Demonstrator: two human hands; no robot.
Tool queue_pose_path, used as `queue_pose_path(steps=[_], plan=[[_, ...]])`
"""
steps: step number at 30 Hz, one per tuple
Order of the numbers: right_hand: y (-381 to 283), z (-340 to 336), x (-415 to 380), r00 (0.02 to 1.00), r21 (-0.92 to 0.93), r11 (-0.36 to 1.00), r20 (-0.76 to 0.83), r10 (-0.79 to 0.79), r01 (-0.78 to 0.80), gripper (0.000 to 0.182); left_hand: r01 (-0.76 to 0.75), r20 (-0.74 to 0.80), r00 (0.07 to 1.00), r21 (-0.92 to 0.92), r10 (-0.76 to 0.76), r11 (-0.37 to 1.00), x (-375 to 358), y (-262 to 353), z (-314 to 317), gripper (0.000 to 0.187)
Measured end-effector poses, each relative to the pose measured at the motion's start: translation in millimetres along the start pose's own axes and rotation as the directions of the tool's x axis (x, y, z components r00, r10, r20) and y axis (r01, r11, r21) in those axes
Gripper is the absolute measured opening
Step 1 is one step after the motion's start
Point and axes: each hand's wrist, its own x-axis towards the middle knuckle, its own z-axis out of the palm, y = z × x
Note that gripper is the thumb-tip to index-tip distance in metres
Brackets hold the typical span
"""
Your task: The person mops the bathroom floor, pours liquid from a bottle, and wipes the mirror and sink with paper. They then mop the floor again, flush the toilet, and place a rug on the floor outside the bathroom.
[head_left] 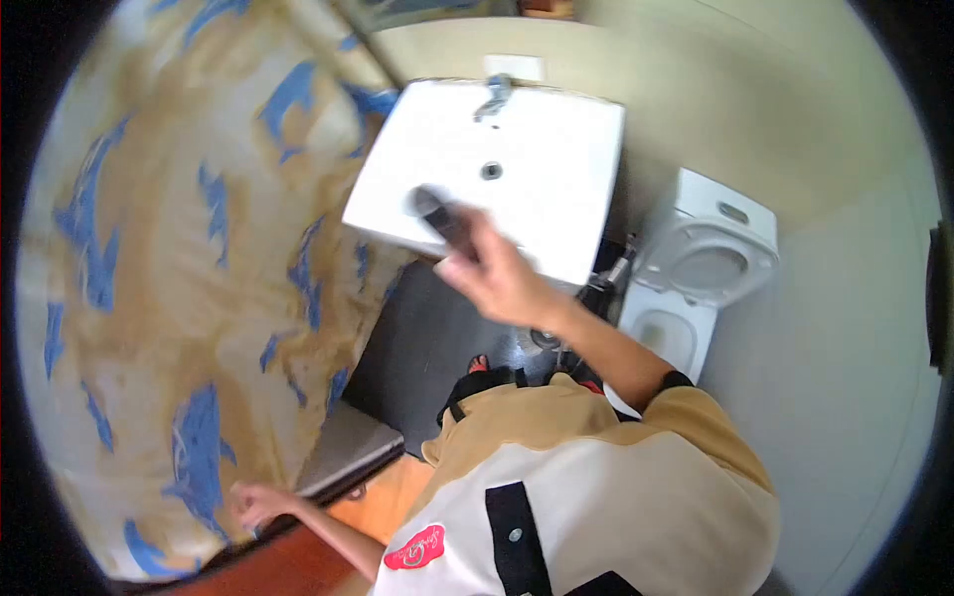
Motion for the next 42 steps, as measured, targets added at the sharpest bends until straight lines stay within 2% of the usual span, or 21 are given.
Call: queue_pose_path(steps=[1, 2, 3, 4, 6, 7, 9, 10, 11, 12, 13, 14, 16, 17, 19, 23, 28, 32, 35, 38, 42], plan=[[3.1, 13.6, -1.1, 0.998, 0.077, 0.996, 0.045, -0.052, 0.049, 0.047, -0.064, 0.29, 0.941, -0.35, 0.173, 0.935, -36.7, 80.9, -29.0, 0.04], [-6.9, 13.2, 0.5, 0.985, -0.047, 0.995, 0.148, -0.084, 0.092, 0.052, 0.113, 0.547, 0.772, -0.622, 0.325, 0.775, -73.8, 162.1, -58.1, 0.038], [-7.9, 18.9, -2.6, 0.963, 0.056, 0.994, 0.251, -0.1, 0.088, 0.057, 0.636, 0.768, 0.443, -0.633, 0.462, 0.442, -99.1, 233.8, -96.8, 0.043], [-10.1, 27.3, -6.2, 0.926, 0.039, 0.996, 0.367, -0.087, 0.078, 0.059, 0.812, 0.622, 0.313, -0.568, 0.718, 0.138, -117.4, 285.8, -132.6, 0.054], [-8.4, 13.3, -14.5, 0.869, 0.004, 0.98, 0.461, -0.179, 0.2, 0.06, 0.471, 0.464, 0.28, -0.829, 0.84, 0.301, -148.2, 308.3, -164.3, 0.045], [-5.5, -0.9, -16.3, 0.846, -0.022, 0.942, 0.449, -0.289, 0.334, 0.058, 0.723, 0.496, 0.156, -0.646, 0.854, 0.243, -150.5, 319.2, -170.3, 0.038], [30.5, -56.1, -17.3, 0.959, -0.191, 0.957, 0.22, -0.177, 0.22, 0.049, 0.98, 0.451, -0.11, -0.099, 0.886, 0.172, -144.8, 327.5, -180.3, 0.031], [76.0, -98.2, -15.0, 0.979, -0.21, 0.958, -0.009, -0.203, 0.197, 0.037, 0.983, 0.492, -0.067, -0.116, 0.868, 0.142, -147.8, 325.7, -181.0, 0.031], [81.1, -154.8, -23.9, 0.959, -0.116, 0.971, -0.219, 0.179, -0.207, 0.027, 0.985, 0.536, -0.019, -0.136, 0.844, 0.108, -151.0, 319.1, -182.5, 0.032], [108.8, -214.7, -28.7, 0.905, -0.446, 0.823, -0.387, 0.177, -0.351, 0.019, 0.985, 0.555, -0.015, -0.135, 0.832, 0.108, -150.8, 311.8, -183.1, 0.032], [158.1, -279.0, -45.6, 0.896, -0.56, 0.752, -0.434, 0.093, -0.349, 0.015, 0.988, 0.575, -0.004, -0.125, 0.818, 0.093, -151.4, 307.1, -185.4, 0.031], [201.5, -347.2, -65.8, 0.762, -0.454, 0.657, -0.572, 0.303, -0.602, 0.015, 0.986, 0.566, 0.012, -0.145, 0.824, 0.085, -151.0, 303.4, -187.9, 0.03], [257.6, -443.6, -113.3, 0.645, -0.617, 0.195, -0.704, 0.296, -0.763, 0.022, 0.985, 0.558, 0.018, -0.153, 0.829, 0.082, -149.1, 297.7, -198.0, 0.029], [297.6, -491.5, -139.1, 0.692, -0.769, 0.002, -0.574, 0.439, -0.639, 0.027, 0.987, 0.555, 0.009, -0.138, 0.832, 0.082, -150.6, 295.0, -203.0, 0.028], [312.3, -516.8, -171.2, 0.646, -0.729, -0.015, -0.616, 0.451, -0.684, 0.038, 0.987, 0.568, 0.007, -0.136, 0.823, 0.086, -151.6, 291.2, -215.0, 0.027], [294.3, -513.8, -160.6, 0.391, -0.539, -0.037, -0.654, 0.647, -0.841, 0.051, 0.981, 0.623, 0.007, -0.157, 0.782, 0.116, -153.9, 290.2, -219.0, 0.027], [313.2, -526.0, -157.2, 0.427, -0.57, -0.096, -0.707, 0.564, -0.816, 0.065, 0.968, 0.641, -0.02, -0.18, 0.767, 0.176, -149.7, 292.1, -217.6, 0.028], [329.4, -550.1, -156.0, 0.39, -0.676, -0.164, -0.586, 0.711, -0.718, 0.063, 0.959, 0.66, -0.05, -0.177, 0.749, 0.22, -146.1, 286.8, -213.1, 0.03], [332.2, -555.7, -160.9, 0.499, -0.748, -0.114, -0.539, 0.678, -0.654, 0.062, 0.956, 0.645, -0.033, -0.202, 0.763, 0.211, -148.5, 303.0, -216.5, 0.031], [322.8, -551.3, -157.5, 0.394, -0.711, -0.17, -0.552, 0.735, -0.682, 0.076, 0.96, 0.634, -0.044, -0.186, 0.772, 0.207, -152.6, 305.6, -211.0, 0.029], [311.5, -533.4, -153.7, 0.435, -0.729, -0.253, -0.609, 0.663, -0.635, 0.065, 0.961, 0.629, -0.03, -0.197, 0.777, 0.197, -154.5, 319.0, -212.8, 0.028]])
